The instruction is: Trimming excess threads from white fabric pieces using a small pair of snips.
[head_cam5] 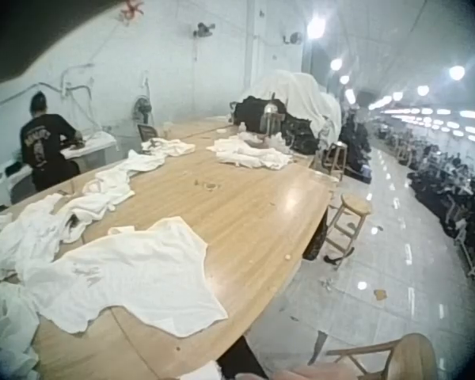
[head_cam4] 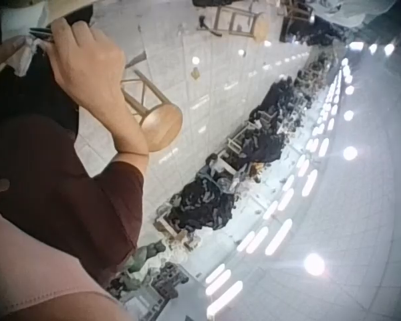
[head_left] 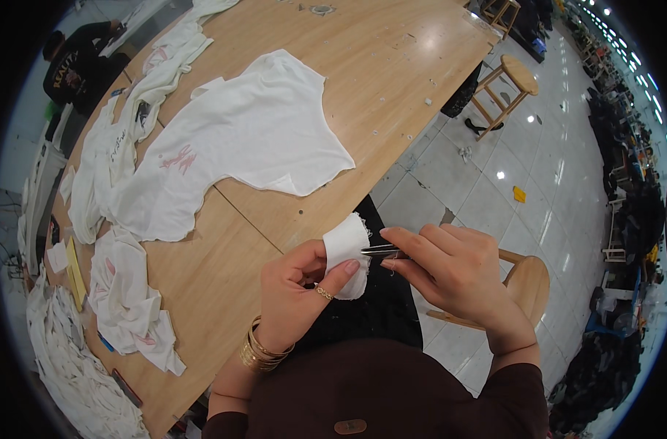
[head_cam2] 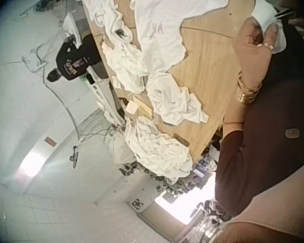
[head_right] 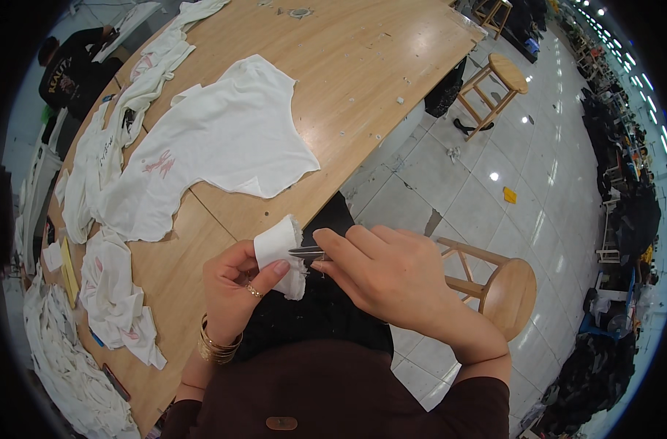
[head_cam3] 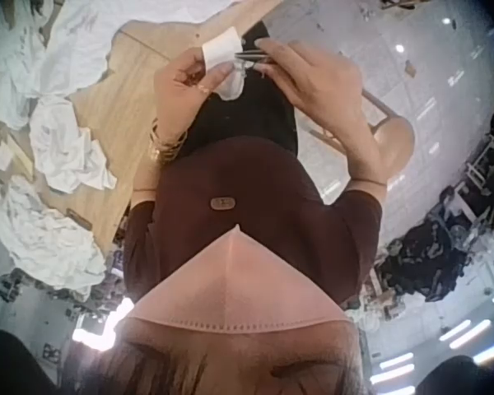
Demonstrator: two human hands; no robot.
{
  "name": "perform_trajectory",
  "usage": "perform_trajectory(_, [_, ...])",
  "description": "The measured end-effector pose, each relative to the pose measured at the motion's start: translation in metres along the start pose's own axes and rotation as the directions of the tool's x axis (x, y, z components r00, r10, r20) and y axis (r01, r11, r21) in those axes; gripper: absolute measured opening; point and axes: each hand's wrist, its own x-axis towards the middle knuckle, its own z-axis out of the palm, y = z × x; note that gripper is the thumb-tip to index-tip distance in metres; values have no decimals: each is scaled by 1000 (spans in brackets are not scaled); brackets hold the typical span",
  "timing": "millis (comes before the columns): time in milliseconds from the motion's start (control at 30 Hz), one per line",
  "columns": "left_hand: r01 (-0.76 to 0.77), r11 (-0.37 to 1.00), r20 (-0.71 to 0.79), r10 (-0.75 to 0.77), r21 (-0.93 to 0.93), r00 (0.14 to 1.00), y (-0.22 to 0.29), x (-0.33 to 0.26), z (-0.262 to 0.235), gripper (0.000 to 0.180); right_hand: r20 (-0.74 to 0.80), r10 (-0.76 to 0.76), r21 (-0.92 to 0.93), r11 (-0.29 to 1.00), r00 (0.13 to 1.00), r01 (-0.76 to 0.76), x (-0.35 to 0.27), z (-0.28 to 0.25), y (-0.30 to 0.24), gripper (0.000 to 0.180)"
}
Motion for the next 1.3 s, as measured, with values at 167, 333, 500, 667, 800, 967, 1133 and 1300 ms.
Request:
perform_trajectory(167, [11, 1000, 5, -11, -1, 1000, 1, 0, 0, 19, -6, -1, -16, 1000, 1000, 1, 1, 0, -1, 26])
perform_trajectory(333, [-12, 1000, 11, 12, -14, 1000, 1, 0, 1, 18, -28, -8, -37, 999, 1000, 7, 0, 1, 0, 25])
perform_trajectory(500, [-11, 1000, 12, 11, -3, 1000, 2, 0, 0, 18, -36, -8, -49, 999, 999, 6, 1, 1, 0, 24])
perform_trajectory(667, [-5, 1000, 21, 5, 3, 1000, 1, 0, -1, 18, -37, -20, -68, 998, 999, 18, 1, 1, 0, 23])
perform_trajectory(800, [1, 1000, 25, -1, 1, 1000, 2, 0, 0, 18, -31, -21, -93, 996, 999, 18, 0, 1, 0, 23])
perform_trajectory(967, [22, 1000, 23, -22, -13, 999, 3, 0, 0, 19, -48, -35, -126, 992, 998, 29, 0, 1, 1, 22])
perform_trajectory(1133, [43, 998, 21, -42, -42, 999, 2, 2, 1, 18, -72, -63, -168, 984, 995, 50, 0, 2, 3, 21])
perform_trajectory(1300, [44, 997, 10, -43, -56, 999, 3, 3, 2, 17, -83, -55, -139, 989, 995, 43, -1, 4, 4, 21])
